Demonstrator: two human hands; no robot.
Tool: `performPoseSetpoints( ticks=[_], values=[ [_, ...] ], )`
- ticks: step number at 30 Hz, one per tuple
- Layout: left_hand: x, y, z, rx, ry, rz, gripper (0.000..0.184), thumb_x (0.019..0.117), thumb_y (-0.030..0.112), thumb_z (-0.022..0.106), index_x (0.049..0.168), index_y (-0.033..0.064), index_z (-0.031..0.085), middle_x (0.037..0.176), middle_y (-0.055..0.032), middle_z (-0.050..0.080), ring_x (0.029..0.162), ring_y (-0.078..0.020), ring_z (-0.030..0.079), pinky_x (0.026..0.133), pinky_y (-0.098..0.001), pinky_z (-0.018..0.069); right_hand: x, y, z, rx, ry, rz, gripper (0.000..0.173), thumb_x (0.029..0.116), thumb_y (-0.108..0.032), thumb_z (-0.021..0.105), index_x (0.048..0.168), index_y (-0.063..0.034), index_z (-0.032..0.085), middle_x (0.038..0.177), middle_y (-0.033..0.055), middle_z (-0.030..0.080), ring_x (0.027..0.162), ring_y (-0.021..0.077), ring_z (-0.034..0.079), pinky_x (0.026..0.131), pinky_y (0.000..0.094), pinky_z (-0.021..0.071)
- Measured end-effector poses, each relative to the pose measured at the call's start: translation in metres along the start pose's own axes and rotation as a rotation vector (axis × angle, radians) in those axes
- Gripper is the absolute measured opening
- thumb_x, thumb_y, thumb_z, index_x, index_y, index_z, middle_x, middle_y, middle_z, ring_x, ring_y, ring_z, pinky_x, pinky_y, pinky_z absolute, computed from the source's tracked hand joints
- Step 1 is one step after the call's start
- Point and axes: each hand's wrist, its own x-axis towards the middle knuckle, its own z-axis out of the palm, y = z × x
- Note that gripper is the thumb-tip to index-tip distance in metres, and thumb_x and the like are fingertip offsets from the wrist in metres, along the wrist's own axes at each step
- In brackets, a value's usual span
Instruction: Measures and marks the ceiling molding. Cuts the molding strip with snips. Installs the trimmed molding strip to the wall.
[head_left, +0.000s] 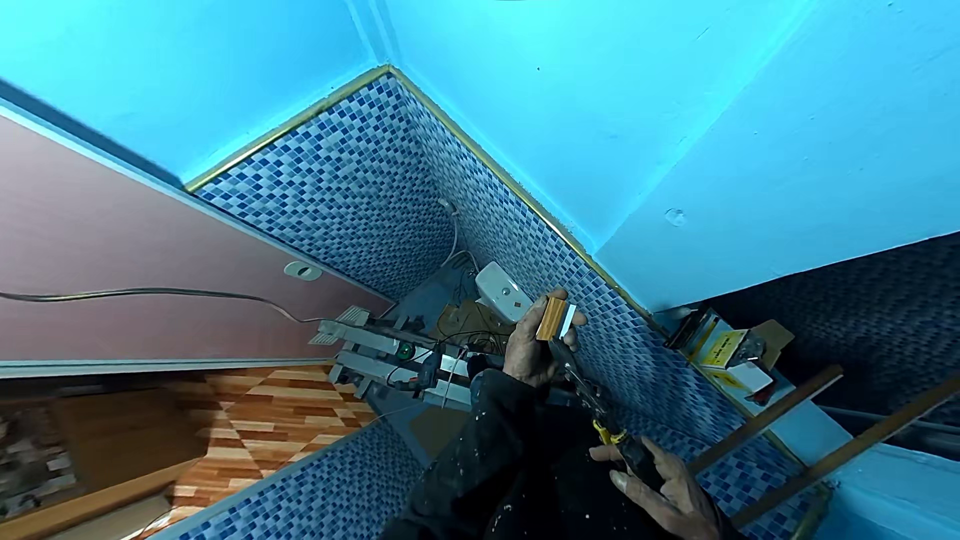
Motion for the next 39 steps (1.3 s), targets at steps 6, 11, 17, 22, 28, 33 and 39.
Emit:
performPoseSetpoints(
  ticks=[6,11,17,22,28,33,39],
  values=[
    [-0.004,0.001,0.003,0.003,0.026,0.001,0.046,0.1118,0.035,0.019,0.123,0.0115,0.057,0.086,-0.0134,0.070,0.062,-0.0172,0.064,0.058,-0.0271,0.0542,-0.001,0.001,0.001,-0.008,0.011,-0.006,0.030,0.0917,-0.016,0.067,0.117,-0.0016,0.065,0.114,0.0014,0.077,0.102,0.0055,0.072,0.090,0.0234,0.0581],
    [-0.006,0.001,0.004,0.018,0.028,0.020,0.045,0.1121,0.034,0.019,0.123,0.0112,0.057,0.086,-0.0135,0.070,0.062,-0.0173,0.064,0.058,-0.0268,0.0549,-0.002,0.005,0.002,-0.025,0.027,-0.039,0.025,0.0925,-0.019,0.067,0.113,-0.0049,0.067,0.109,-0.0010,0.077,0.097,0.0039,0.071,0.087,0.0230,0.0582],
    [-0.008,0.002,0.004,0.025,0.022,0.035,0.047,0.1123,0.035,0.020,0.124,0.0109,0.058,0.087,-0.0136,0.070,0.062,-0.0171,0.065,0.057,-0.0261,0.0552,-0.001,0.011,0.006,-0.026,0.072,-0.080,0.025,0.0920,-0.025,0.069,0.105,-0.0036,0.066,0.097,0.0002,0.076,0.090,0.0042,0.072,0.082,0.0228,0.0600],
    [-0.008,0.002,0.002,0.030,-0.001,0.053,0.046,0.1119,0.036,0.020,0.122,0.0113,0.058,0.085,-0.0129,0.071,0.062,-0.0164,0.065,0.057,-0.0257,0.0551,-0.003,0.009,0.008,-0.043,0.100,-0.060,0.025,0.0897,-0.023,0.070,0.103,-0.0024,0.067,0.094,0.0000,0.075,0.087,0.0015,0.071,0.079,0.0207,0.0594],
    [-0.008,0.001,0.002,0.038,-0.014,0.057,0.045,0.1116,0.036,0.023,0.121,0.0119,0.059,0.086,-0.0130,0.070,0.061,-0.0165,0.065,0.057,-0.0259,0.0553,-0.004,0.010,0.009,-0.042,0.105,-0.046,0.026,0.0887,-0.022,0.070,0.103,-0.0012,0.067,0.093,0.0008,0.075,0.085,0.0001,0.070,0.078,0.0186,0.0583],
    [-0.007,0.000,0.001,0.049,-0.020,0.067,0.047,0.1118,0.037,0.020,0.120,0.0121,0.059,0.085,-0.0127,0.070,0.062,-0.0166,0.065,0.057,-0.0257,0.0548,-0.005,0.009,0.010,-0.047,0.109,-0.035,0.027,0.0887,-0.023,0.070,0.102,-0.0001,0.067,0.094,0.0014,0.075,0.087,-0.0009,0.070,0.078,0.0175,0.0575],
    [-0.007,0.000,0.001,0.055,-0.024,0.068,0.047,0.1117,0.037,0.021,0.121,0.0115,0.059,0.088,-0.0139,0.072,0.062,-0.0168,0.066,0.058,-0.0260,0.0557,-0.005,0.008,0.012,-0.104,0.152,-0.061,0.032,0.0906,-0.030,0.071,0.100,0.0006,0.067,0.086,0.0007,0.074,0.079,-0.0050,0.067,0.074,0.0140,0.0554]
  ],
)
